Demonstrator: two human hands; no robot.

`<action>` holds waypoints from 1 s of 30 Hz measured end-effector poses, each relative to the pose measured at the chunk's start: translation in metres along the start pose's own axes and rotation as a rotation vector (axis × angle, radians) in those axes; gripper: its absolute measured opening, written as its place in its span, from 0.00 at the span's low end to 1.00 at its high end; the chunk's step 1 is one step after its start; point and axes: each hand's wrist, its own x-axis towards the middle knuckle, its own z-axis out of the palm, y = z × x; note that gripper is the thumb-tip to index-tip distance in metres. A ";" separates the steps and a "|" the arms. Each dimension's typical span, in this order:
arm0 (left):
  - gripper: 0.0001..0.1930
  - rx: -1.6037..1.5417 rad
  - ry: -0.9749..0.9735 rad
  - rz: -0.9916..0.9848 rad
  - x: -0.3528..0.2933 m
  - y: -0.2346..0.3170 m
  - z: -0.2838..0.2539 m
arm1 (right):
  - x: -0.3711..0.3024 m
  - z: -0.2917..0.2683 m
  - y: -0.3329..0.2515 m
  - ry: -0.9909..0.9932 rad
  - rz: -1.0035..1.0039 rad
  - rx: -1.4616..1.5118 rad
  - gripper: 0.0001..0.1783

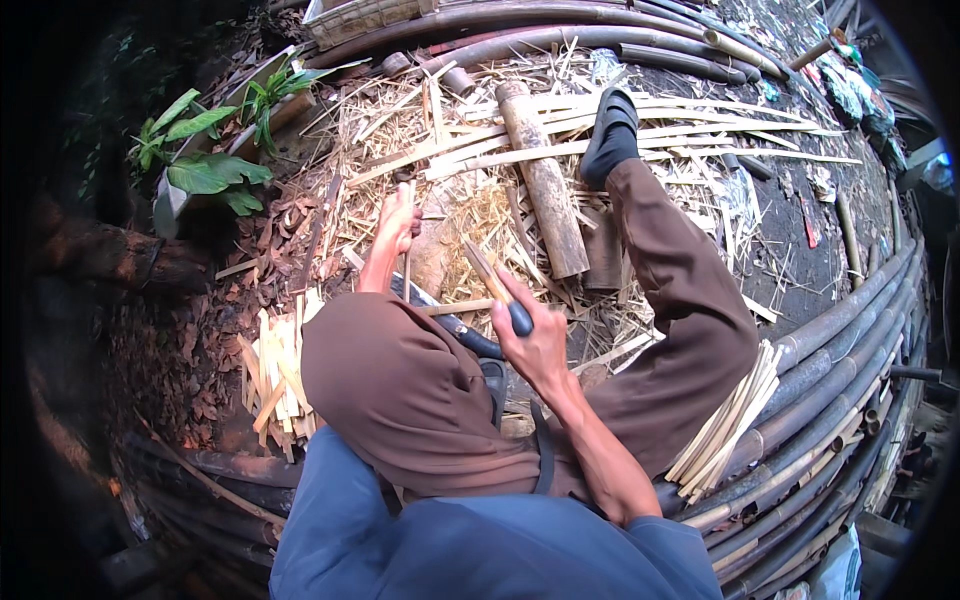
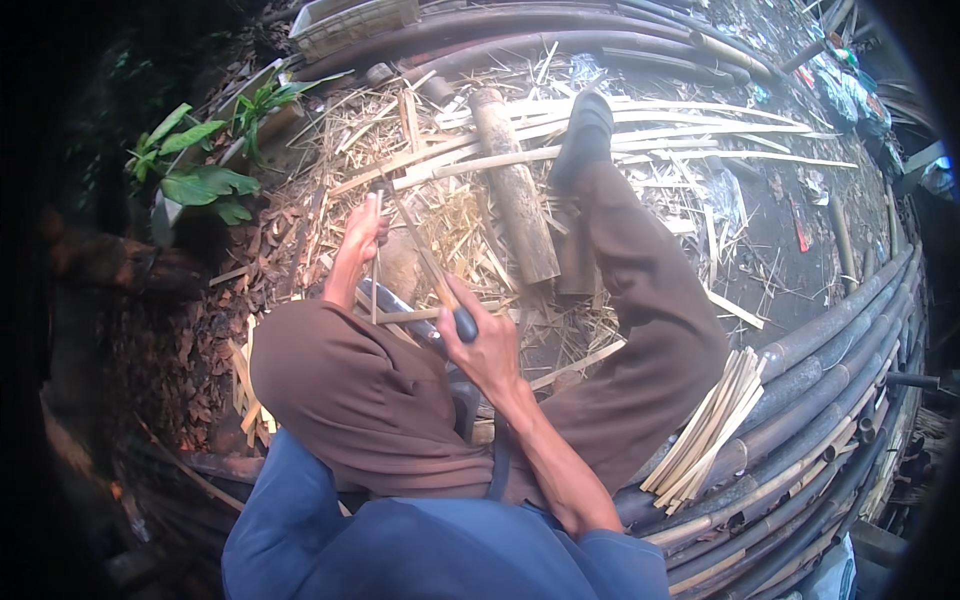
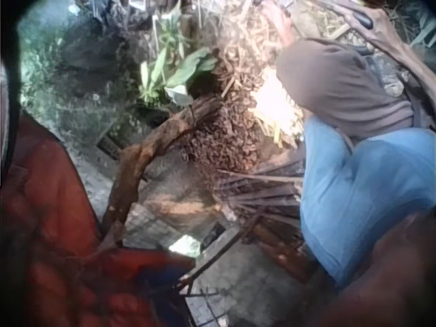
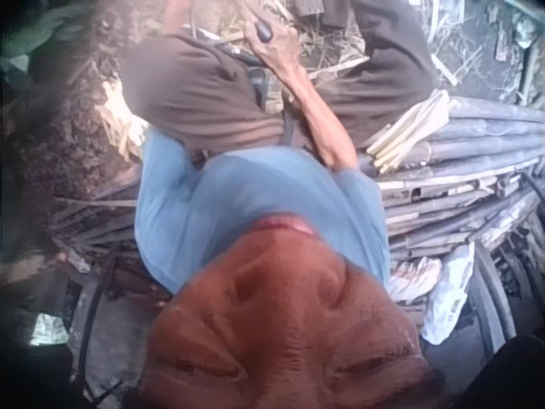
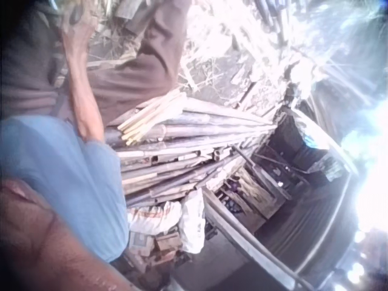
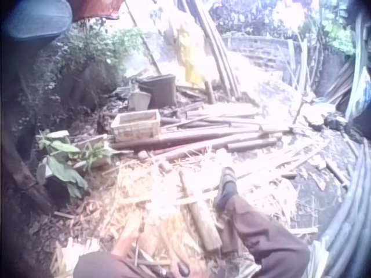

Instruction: The person sits on the ground and uses a machete to split bamboo strips into smaller pieces. They repeatedly position the bamboo on a wooden block, strike it with the machete, and gather the resulting pieces into a pile.

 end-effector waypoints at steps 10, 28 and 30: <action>0.29 0.339 0.168 0.033 -0.086 -0.026 -0.003 | 0.054 0.043 0.005 -0.077 0.176 0.102 0.27; 0.16 -0.488 -0.053 0.341 0.026 0.032 -0.021 | -0.082 -0.088 -0.067 0.358 0.209 0.212 0.28; 0.16 -0.419 -0.155 0.437 0.007 0.058 -0.093 | -0.081 -0.090 -0.065 0.364 0.137 0.216 0.26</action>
